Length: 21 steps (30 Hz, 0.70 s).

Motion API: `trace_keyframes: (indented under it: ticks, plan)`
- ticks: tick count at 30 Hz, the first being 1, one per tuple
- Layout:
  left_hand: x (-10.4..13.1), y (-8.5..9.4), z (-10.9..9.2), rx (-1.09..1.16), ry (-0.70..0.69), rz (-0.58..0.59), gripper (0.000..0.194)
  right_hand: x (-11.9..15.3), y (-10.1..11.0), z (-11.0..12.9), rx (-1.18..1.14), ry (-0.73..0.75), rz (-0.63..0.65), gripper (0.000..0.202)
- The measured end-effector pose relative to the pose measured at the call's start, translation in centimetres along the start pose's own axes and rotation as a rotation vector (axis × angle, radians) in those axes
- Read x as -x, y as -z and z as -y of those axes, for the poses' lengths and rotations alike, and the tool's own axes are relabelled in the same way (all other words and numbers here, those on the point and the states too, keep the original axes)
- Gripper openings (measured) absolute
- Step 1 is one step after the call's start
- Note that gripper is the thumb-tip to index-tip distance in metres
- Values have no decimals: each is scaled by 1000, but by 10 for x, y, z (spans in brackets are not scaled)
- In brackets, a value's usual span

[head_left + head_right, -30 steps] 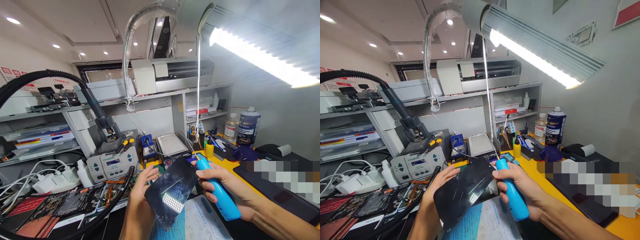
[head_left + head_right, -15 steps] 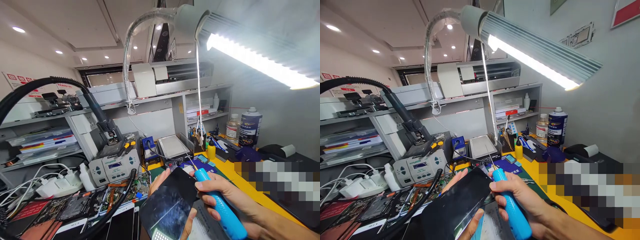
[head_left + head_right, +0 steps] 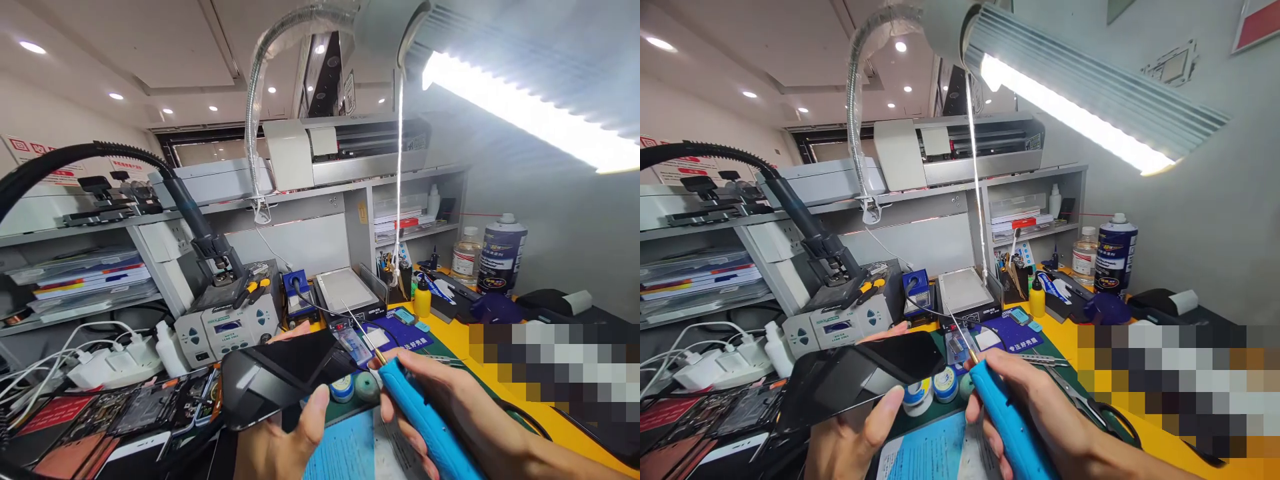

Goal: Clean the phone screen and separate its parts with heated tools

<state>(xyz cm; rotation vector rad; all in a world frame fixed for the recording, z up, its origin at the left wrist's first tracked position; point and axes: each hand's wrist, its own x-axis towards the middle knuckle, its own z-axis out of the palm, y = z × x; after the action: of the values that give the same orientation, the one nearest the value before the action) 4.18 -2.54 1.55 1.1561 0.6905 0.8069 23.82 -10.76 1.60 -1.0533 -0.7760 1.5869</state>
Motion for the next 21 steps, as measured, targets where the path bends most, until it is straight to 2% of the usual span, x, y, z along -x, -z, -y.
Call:
trace_keyframes:
  ticks: [4, 5, 7, 10, 12, 14, 17, 21]
  plan:
    - [-4, 10, -19, -484, -504, -282, 46, 4, 2, -2, 27, 119, 88, 39]
    - [-6, 13, -20, -584, -603, -321, 45, 5, 2, -2, 56, 123, 112, 36]
    - [-11, 19, -18, -730, -721, -324, 40, 7, 4, 1, 133, 101, 150, 39]
    - [-16, 33, -12, -761, -724, -238, 30, 10, 6, 4, 253, 82, 167, 51]
    - [-18, 41, -8, -669, -725, -207, 27, 12, 7, 7, 323, 87, 161, 54]
    - [-17, 44, -5, -519, -716, -227, 30, 15, 9, 8, 360, 84, 137, 55]
    - [-16, 38, -6, -243, -613, -263, 41, 18, 10, 7, 393, 70, 137, 52]
    - [-15, 26, -13, 22, -498, -195, 54, 20, 10, 4, 301, -1, 161, 58]
